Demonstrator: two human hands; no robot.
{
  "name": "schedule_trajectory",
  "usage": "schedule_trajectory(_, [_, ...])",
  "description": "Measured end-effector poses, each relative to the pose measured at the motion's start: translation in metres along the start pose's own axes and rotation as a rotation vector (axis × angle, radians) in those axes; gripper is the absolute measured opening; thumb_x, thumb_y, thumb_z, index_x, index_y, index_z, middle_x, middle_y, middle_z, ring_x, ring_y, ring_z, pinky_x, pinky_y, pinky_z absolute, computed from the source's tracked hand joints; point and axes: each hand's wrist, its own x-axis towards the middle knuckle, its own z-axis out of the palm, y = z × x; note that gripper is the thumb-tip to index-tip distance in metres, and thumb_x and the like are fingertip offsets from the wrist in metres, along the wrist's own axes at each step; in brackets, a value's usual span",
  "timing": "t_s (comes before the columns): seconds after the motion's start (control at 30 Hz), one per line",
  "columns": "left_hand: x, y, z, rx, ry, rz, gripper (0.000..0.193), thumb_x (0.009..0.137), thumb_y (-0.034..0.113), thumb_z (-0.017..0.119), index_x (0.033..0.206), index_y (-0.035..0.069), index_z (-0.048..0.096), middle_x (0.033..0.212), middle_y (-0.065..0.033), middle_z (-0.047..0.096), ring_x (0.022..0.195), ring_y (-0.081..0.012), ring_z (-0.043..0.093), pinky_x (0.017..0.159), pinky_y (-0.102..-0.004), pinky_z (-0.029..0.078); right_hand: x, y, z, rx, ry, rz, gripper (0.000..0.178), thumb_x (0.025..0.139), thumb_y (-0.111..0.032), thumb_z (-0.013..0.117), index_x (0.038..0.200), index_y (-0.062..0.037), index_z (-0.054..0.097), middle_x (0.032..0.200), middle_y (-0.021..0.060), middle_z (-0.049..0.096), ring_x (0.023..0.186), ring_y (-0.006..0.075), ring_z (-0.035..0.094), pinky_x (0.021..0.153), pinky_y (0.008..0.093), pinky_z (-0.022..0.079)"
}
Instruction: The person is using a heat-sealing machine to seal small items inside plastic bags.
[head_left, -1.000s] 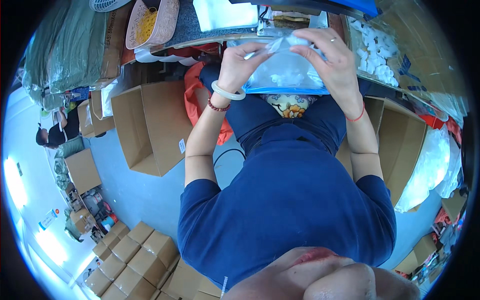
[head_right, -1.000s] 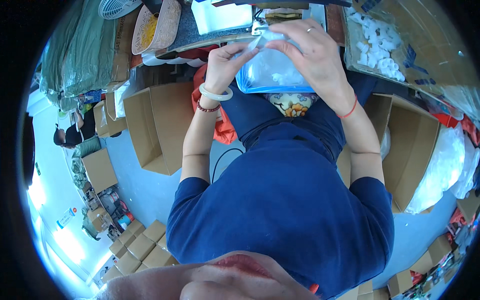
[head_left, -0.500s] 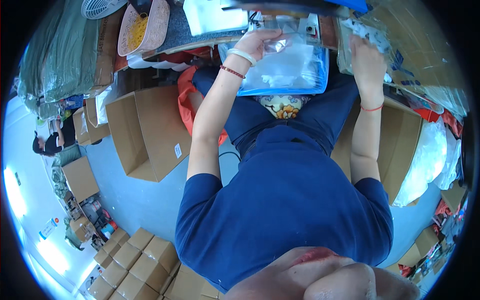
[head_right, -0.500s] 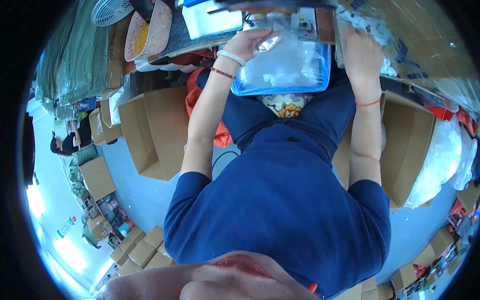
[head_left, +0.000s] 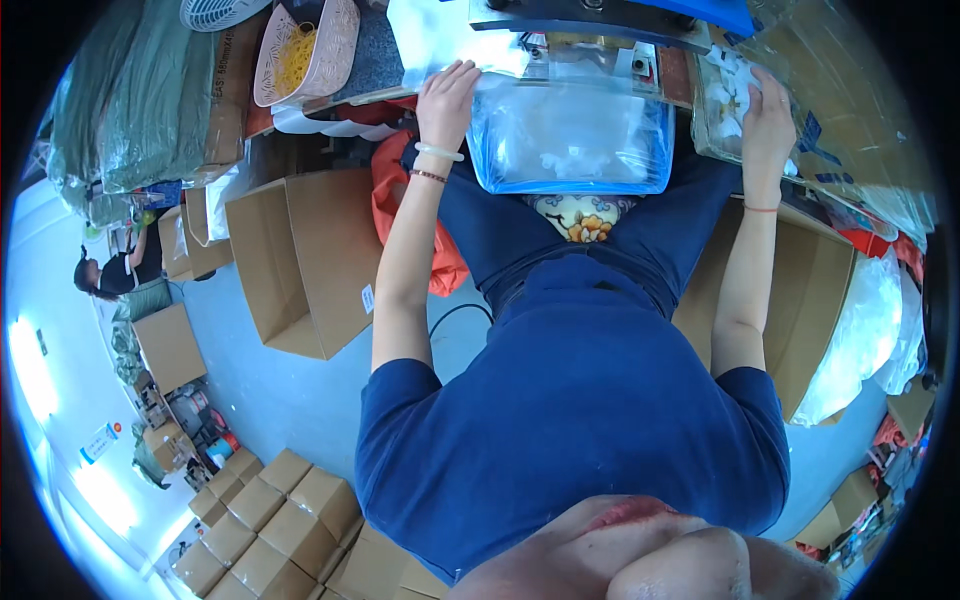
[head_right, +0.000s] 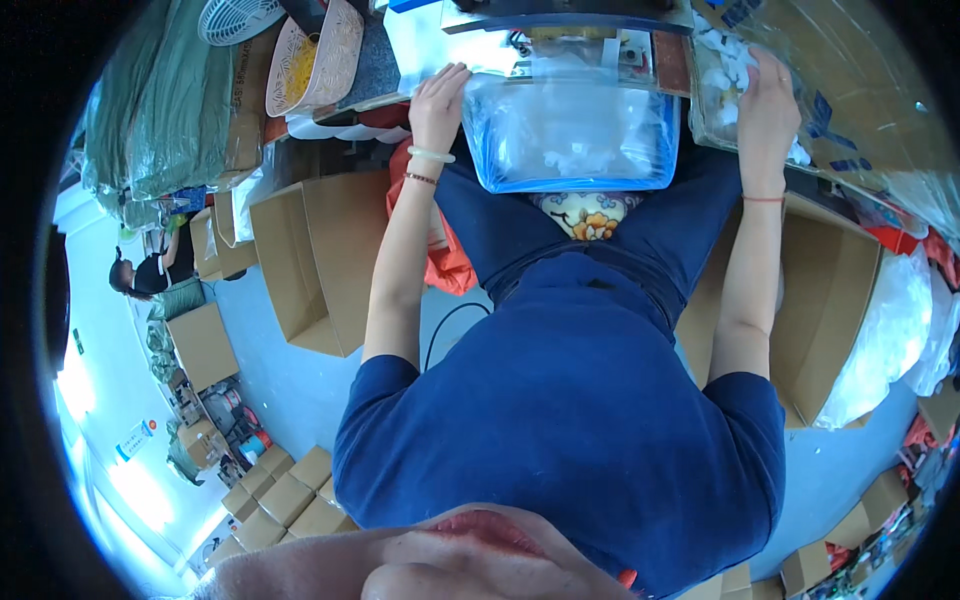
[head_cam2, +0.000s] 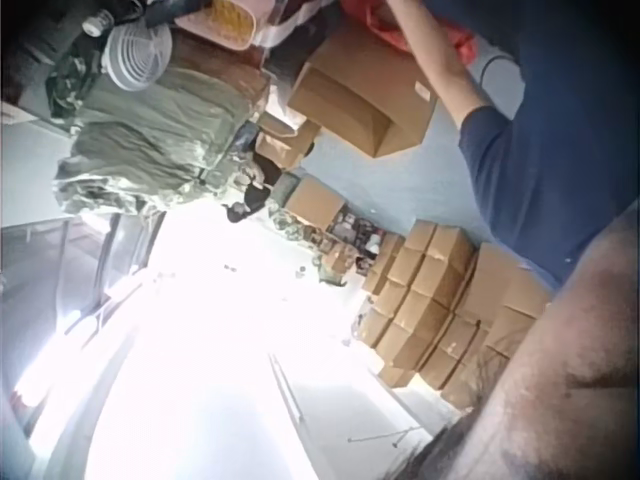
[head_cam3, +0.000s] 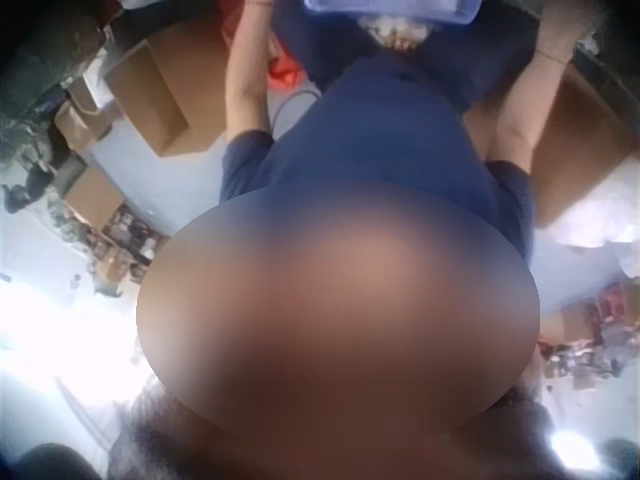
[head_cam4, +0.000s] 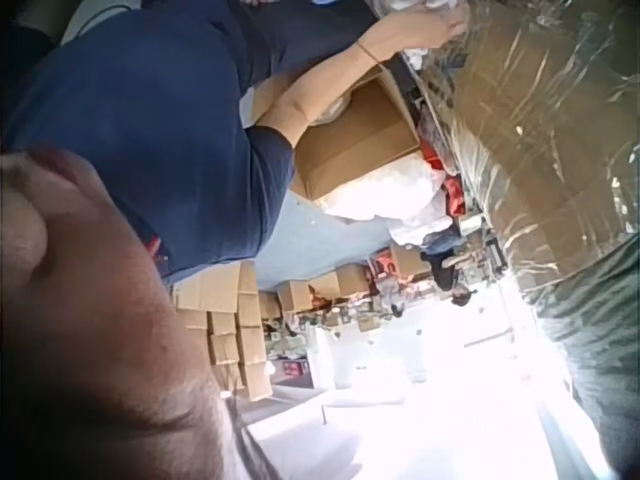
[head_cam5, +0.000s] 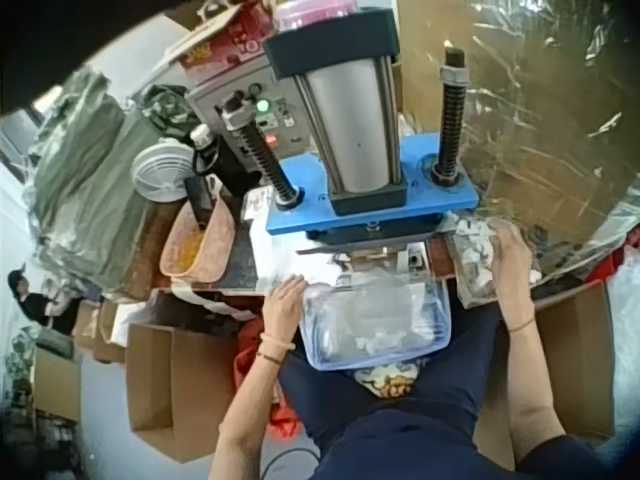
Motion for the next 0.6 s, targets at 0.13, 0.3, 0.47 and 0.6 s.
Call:
schedule_trajectory(0.13, [-0.011, 0.025, -0.023, -0.293, 0.092, -0.274, 0.020, 0.085, 0.009, 0.069, 0.103, 0.006, 0.074, 0.099, -0.0109, 0.073, 0.091, -0.0216, 0.071, 0.081, -0.0309, 0.054, -0.015, -0.050, -0.026, 0.572, -0.221, 0.092, 0.023, 0.092, -0.016, 0.066, 0.114, -0.0100, 0.067, 0.111, 0.0038, 0.068, 0.095, 0.0173, 0.065, 0.083, 0.0279, 0.051])
schedule_trajectory(0.3, [0.000, 0.083, -0.059, -0.621, -0.095, -0.452, 0.023, 0.083, 0.013, 0.077, 0.101, -0.001, 0.073, 0.088, -0.0051, 0.074, 0.080, -0.0057, 0.063, 0.074, -0.0208, 0.051, -0.041, -0.128, -0.031, 0.876, -0.557, 0.101, 0.021, 0.087, -0.012, 0.073, 0.107, -0.0075, 0.070, 0.104, 0.0038, 0.069, 0.091, 0.0104, 0.062, 0.081, 0.0240, 0.049])
schedule_trajectory(0.47, [0.009, 0.120, -0.077, -0.939, -0.322, -0.466, 0.019, 0.088, 0.011, 0.072, 0.103, -0.001, 0.073, 0.093, -0.0041, 0.073, 0.084, -0.0068, 0.064, 0.077, -0.0210, 0.051, -0.008, -0.136, -0.042, 0.856, -0.205, -0.321, 0.022, 0.085, -0.012, 0.073, 0.106, -0.0033, 0.070, 0.102, 0.0072, 0.070, 0.093, 0.0173, 0.064, 0.082, 0.0272, 0.050])
schedule_trajectory(0.6, [0.009, 0.120, -0.077, -1.081, -0.513, -0.381, 0.021, 0.091, 0.013, 0.069, 0.105, -0.002, 0.072, 0.096, -0.0074, 0.073, 0.085, -0.0092, 0.066, 0.080, -0.0233, 0.052, 0.006, -0.128, -0.050, 0.716, -0.545, -0.465, 0.024, 0.088, -0.018, 0.068, 0.106, -0.0022, 0.068, 0.100, 0.0115, 0.068, 0.091, 0.0272, 0.064, 0.081, 0.0337, 0.050])
